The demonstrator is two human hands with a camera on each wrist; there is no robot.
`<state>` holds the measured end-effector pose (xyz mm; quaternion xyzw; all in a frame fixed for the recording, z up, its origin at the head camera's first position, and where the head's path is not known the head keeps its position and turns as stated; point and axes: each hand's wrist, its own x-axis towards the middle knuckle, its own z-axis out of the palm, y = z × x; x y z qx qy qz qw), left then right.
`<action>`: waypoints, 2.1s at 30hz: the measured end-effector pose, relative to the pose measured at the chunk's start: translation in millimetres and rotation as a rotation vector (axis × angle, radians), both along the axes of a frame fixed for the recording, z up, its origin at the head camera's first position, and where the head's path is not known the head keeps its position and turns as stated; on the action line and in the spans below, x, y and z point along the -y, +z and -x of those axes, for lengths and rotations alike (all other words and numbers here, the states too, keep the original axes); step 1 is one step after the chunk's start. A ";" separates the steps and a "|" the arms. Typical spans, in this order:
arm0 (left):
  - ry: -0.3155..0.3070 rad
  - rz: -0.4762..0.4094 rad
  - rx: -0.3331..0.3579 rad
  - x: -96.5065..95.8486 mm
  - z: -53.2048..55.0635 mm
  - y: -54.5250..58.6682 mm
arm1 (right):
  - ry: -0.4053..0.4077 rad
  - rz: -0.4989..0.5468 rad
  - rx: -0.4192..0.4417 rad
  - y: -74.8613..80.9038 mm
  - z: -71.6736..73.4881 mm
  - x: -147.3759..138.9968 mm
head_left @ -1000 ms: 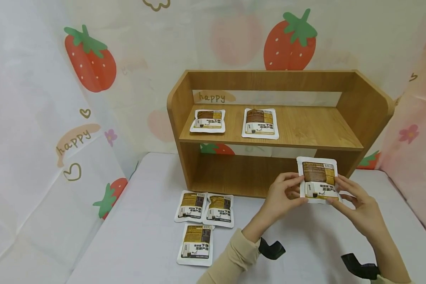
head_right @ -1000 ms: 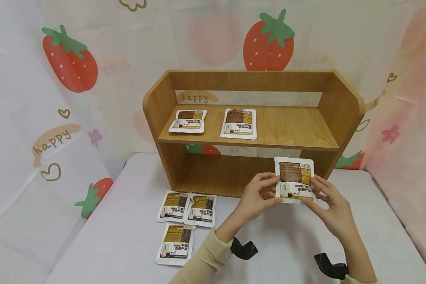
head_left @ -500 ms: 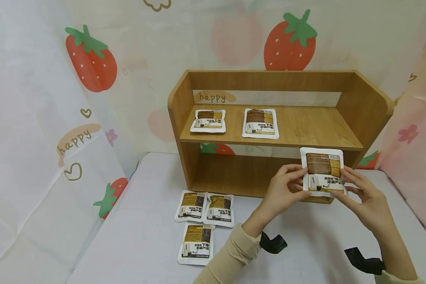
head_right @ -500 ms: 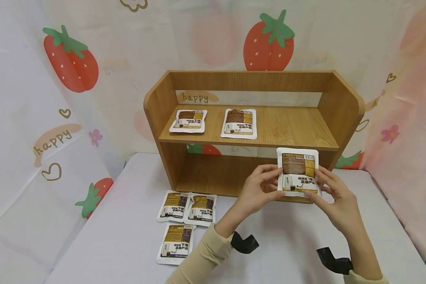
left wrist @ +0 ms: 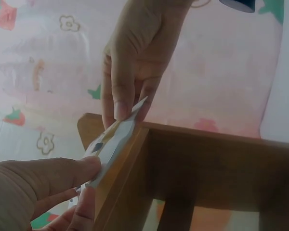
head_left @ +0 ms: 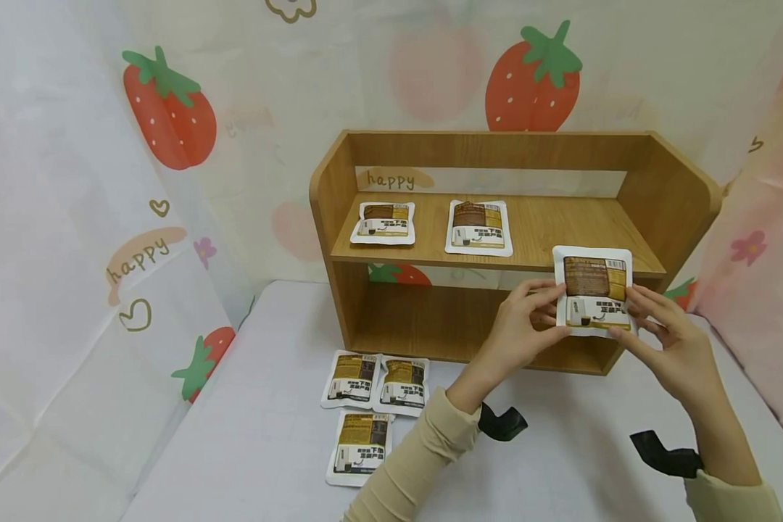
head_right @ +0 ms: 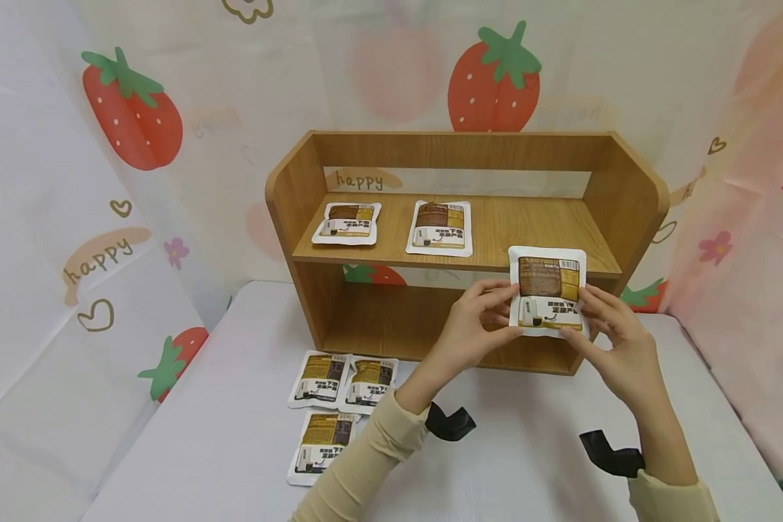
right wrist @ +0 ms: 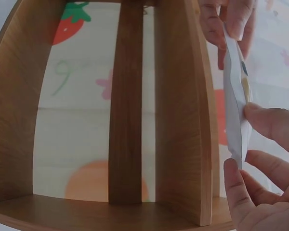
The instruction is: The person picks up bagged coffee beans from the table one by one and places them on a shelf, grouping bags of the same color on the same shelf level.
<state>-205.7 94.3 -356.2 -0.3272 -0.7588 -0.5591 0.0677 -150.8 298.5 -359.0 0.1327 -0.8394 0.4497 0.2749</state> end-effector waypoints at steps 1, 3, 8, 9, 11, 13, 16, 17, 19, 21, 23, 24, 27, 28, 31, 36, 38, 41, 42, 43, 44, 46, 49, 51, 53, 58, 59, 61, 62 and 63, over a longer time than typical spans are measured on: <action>0.002 0.002 -0.005 0.2 1.4 0.9 | 0.002 0.005 -0.003 1.0 1.3 0.2; 0.004 0.005 -0.013 0.6 4.2 2.9 | 0.000 0.005 -0.011 2.7 4.1 0.1; -0.004 -0.006 0.006 -0.2 10.9 7.8 | 0.004 0.014 -0.024 5.8 11.4 -1.6; -0.004 -0.008 0.007 -0.7 12.3 8.8 | 0.004 0.015 -0.024 6.4 13.1 -2.4; 0.000 -0.007 0.006 -1.7 15.0 11.0 | 0.007 0.021 -0.022 7.7 16.9 -4.0; 0.010 0.002 -0.001 -2.5 17.7 13.2 | 0.001 0.021 -0.016 9.3 20.7 -5.2; 0.023 0.009 -0.014 -3.8 22.1 16.3 | -0.005 0.025 0.000 12.8 25.9 -5.8; 0.029 0.014 -0.020 -4.2 23.8 17.2 | -0.009 0.025 0.005 14.1 27.6 -5.8; 0.036 0.016 -0.025 -5.2 26.9 18.4 | -0.010 0.036 0.019 16.3 30.4 -5.3; 0.041 0.009 -0.024 -6.1 30.0 19.5 | -0.010 0.056 0.027 18.1 32.9 -4.5; 0.041 -0.011 -0.012 -7.3 33.1 20.6 | -0.015 0.068 0.030 19.2 35.4 -4.1; 0.041 -0.022 -0.005 -8.2 34.8 21.2 | -0.021 0.072 0.034 19.6 36.8 -4.2; 0.034 -0.062 0.014 -11.2 40.5 24.4 | -0.047 0.063 0.043 22.1 41.9 -5.0; 0.034 -0.071 0.019 -12.1 42.5 25.7 | -0.056 0.056 0.047 23.3 44.1 -5.3; 0.046 -0.067 0.030 -14.4 48.2 29.1 | -0.079 0.047 0.064 27.5 50.9 -6.0; 0.083 -0.039 0.051 -15.7 55.5 29.7 | -0.095 0.057 0.121 31.4 61.1 -7.1; 0.095 -0.031 0.052 -15.7 57.3 29.0 | -0.097 0.053 0.147 32.0 64.0 -7.5; 0.107 -0.017 0.039 -16.1 59.7 27.9 | -0.096 0.041 0.165 33.1 67.0 -7.3; 0.111 -0.007 0.028 -16.5 60.7 27.8 | -0.097 0.039 0.167 33.7 67.6 -6.9; 0.118 0.005 0.015 -16.7 61.5 28.0 | -0.097 0.033 0.167 34.3 68.0 -6.8; 0.124 0.015 -0.001 -17.0 62.5 28.2 | -0.100 0.023 0.165 35.0 68.4 -6.6; 0.140 0.043 -0.034 -17.7 64.1 29.1 | -0.105 -0.005 0.163 36.7 69.2 -6.3; 0.163 0.090 -0.068 -18.3 65.5 31.2 | -0.111 -0.063 0.157 39.8 71.2 -6.3; 0.169 0.117 -0.073 -19.0 65.8 32.4 | -0.104 -0.096 0.155 41.5 72.7 -6.7; 0.172 0.139 -0.067 -19.6 66.0 33.4 | -0.094 -0.112 0.152 42.6 74.5 -7.7; 0.182 0.180 -0.056 -21.0 67.5 35.5 | -0.066 -0.114 0.145 44.0 77.6 -9.6; 0.185 0.188 -0.058 -21.1 67.7 35.9 | -0.063 -0.114 0.144 44.3 77.9 -9.7; 0.187 0.197 -0.060 -21.0 67.9 36.9 | -0.058 -0.113 0.149 44.6 78.4 -10.2; 0.190 0.205 -0.064 -21.1 68.2 37.3 | -0.057 -0.114 0.151 44.6 78.6 -10.4; 0.192 0.216 -0.067 -21.1 68.3 37.8 | -0.058 -0.114 0.154 44.5 79.0 -10.8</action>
